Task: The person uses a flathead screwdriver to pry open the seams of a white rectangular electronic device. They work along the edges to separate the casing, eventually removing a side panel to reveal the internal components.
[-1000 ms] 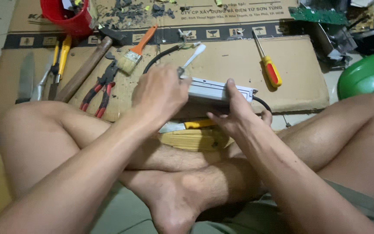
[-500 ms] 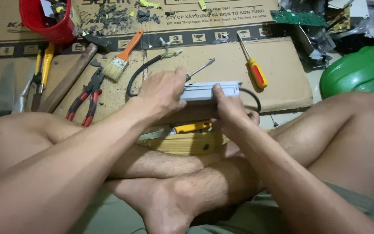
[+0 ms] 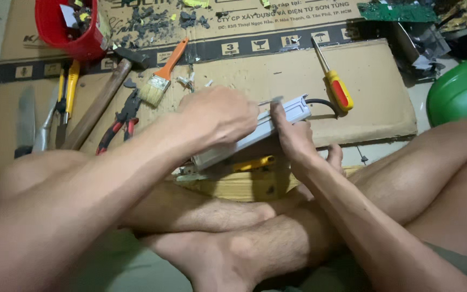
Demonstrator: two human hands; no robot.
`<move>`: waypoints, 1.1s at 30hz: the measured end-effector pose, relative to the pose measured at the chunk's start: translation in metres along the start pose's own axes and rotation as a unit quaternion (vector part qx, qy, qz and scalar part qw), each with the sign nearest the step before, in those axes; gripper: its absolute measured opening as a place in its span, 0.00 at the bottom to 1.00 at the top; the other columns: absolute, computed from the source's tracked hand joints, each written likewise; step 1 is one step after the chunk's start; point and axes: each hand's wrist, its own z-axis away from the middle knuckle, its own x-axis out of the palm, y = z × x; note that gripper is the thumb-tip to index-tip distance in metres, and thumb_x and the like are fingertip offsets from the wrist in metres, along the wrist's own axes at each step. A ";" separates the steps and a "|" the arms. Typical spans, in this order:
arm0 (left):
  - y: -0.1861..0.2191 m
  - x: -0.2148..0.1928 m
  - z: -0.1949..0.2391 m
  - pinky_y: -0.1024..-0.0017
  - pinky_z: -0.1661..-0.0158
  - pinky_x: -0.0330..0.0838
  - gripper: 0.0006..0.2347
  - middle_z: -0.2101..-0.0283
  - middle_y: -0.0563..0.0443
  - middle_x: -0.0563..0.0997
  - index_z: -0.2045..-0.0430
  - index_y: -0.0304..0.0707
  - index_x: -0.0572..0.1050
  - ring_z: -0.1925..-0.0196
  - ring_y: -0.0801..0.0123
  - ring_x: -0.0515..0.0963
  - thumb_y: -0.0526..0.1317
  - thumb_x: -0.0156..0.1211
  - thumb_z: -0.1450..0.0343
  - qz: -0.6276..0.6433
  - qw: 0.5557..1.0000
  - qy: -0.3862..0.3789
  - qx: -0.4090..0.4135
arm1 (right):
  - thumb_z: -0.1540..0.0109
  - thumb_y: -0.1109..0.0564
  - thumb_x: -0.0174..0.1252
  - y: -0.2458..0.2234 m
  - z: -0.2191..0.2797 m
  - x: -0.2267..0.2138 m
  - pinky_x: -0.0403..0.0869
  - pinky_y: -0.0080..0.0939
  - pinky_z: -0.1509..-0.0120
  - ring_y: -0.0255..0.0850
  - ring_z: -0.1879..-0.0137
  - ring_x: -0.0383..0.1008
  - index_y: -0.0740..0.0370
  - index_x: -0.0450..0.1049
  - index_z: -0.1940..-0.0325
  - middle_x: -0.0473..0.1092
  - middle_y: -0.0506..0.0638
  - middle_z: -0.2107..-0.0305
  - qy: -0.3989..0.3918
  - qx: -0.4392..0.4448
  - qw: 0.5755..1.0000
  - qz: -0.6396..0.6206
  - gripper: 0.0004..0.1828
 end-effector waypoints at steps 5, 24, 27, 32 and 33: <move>0.028 -0.024 -0.016 0.38 0.59 0.77 0.18 0.69 0.35 0.82 0.66 0.29 0.81 0.59 0.43 0.85 0.45 0.45 0.28 0.069 0.994 0.052 -0.069 | 0.39 0.20 0.46 0.009 -0.015 0.005 0.52 0.65 0.21 0.68 0.25 0.52 0.80 0.46 0.28 0.52 0.75 0.34 0.018 -0.016 1.000 0.014 0.61; 0.063 -0.001 -0.086 0.39 0.72 0.78 0.07 0.81 0.44 0.78 0.77 0.36 0.82 0.71 0.55 0.84 0.34 0.57 0.31 -0.137 0.983 0.111 0.043 | 0.45 0.33 0.64 0.056 -0.086 0.033 0.47 0.57 0.19 0.62 0.26 0.49 0.73 0.43 0.28 0.51 0.70 0.34 0.082 -0.006 0.997 -0.007 0.59; 0.055 -0.016 -0.092 0.47 0.78 0.77 0.08 0.84 0.44 0.76 0.79 0.32 0.80 0.78 0.59 0.81 0.35 0.59 0.30 -0.068 0.997 0.036 0.014 | 0.44 0.31 0.60 0.054 -0.075 0.031 0.46 0.59 0.19 0.61 0.25 0.50 0.73 0.47 0.29 0.53 0.69 0.36 0.081 0.007 0.997 -0.012 0.56; 0.022 -0.033 -0.084 0.61 0.82 0.73 0.11 0.87 0.46 0.73 0.84 0.35 0.79 0.85 0.61 0.75 0.41 0.60 0.31 0.107 0.993 -0.046 -0.014 | 0.43 0.31 0.55 0.011 -0.033 0.020 0.48 0.56 0.19 0.58 0.24 0.48 0.70 0.47 0.29 0.52 0.67 0.34 0.075 0.032 0.997 -0.014 0.53; 0.014 -0.028 -0.082 0.66 0.85 0.67 0.13 0.89 0.47 0.70 0.88 0.35 0.77 0.87 0.66 0.71 0.40 0.58 0.31 0.192 0.978 -0.069 -0.051 | 0.44 0.30 0.55 0.009 -0.025 0.018 0.49 0.57 0.19 0.58 0.23 0.48 0.70 0.47 0.28 0.52 0.67 0.34 0.069 0.041 0.997 -0.013 0.55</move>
